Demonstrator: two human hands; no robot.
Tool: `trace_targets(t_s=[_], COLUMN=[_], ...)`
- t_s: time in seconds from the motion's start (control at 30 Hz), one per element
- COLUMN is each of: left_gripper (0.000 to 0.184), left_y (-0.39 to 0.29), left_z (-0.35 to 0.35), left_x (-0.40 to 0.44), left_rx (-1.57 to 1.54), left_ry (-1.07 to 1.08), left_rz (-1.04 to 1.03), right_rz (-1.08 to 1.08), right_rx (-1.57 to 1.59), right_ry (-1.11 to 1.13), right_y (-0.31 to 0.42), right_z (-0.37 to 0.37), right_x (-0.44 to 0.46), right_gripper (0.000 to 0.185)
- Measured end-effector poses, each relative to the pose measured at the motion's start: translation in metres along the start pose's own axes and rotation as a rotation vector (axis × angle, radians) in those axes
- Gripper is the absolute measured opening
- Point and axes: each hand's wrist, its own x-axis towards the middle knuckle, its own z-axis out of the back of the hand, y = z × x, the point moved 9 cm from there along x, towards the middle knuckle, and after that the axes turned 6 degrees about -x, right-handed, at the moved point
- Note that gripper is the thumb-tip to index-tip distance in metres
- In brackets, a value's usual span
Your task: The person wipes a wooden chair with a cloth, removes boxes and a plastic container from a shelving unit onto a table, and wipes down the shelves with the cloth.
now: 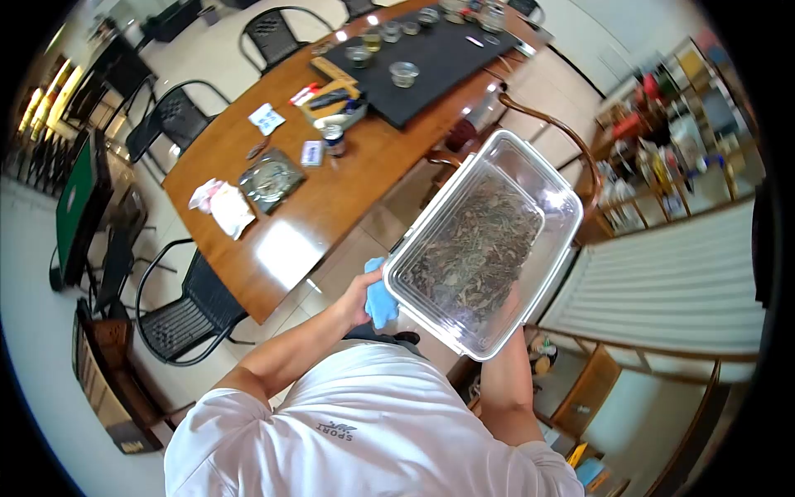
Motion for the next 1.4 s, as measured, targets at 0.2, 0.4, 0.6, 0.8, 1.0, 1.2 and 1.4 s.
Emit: trace_targets(t_s=[0.2, 0.4, 0.6, 0.8, 1.0, 1.2, 1.4], left_gripper=[0.049, 0.045, 0.043, 0.037, 0.03, 0.028, 0.036], left_y=[-0.062, -0.063, -0.032, 0.003, -0.007, -0.015, -0.038], left_z=[0.068, 0.148, 0.19, 0.209, 0.181, 0.186, 0.166], left_x=[-0.066, -0.083, -0.067, -0.001, 0.034, 0.064, 0.063], left_rx=[-0.193, -0.44, -0.646, -0.769, -0.843, -0.911, -0.896], left_ry=[-0.163, -0.2, -0.301, -0.305, -0.299, -0.302, -0.226], left_rz=[-0.211, -0.483, -0.587, -0.597, -0.629, -0.603, -0.619], right_rz=[-0.122, -0.253, -0.343, -0.373, -0.382, -0.391, -0.395], right_rx=[-0.12, -0.21, -0.295, -0.353, -0.4, -0.407, -0.41], right_ry=[0.241, 0.38, 0.441, 0.481, 0.524, 0.559, 0.575], right_y=[-0.049, -0.13, -0.192, -0.221, -0.231, -0.239, -0.246], right_z=[-0.131, -0.218, -0.249, -0.253, -0.256, -0.259, -0.258], right_x=[0.107, 0.17, 0.21, 0.261, 0.308, 0.345, 0.358], right_gripper=[0.046, 0.046, 0.047, 0.047, 0.047, 0.047, 0.047])
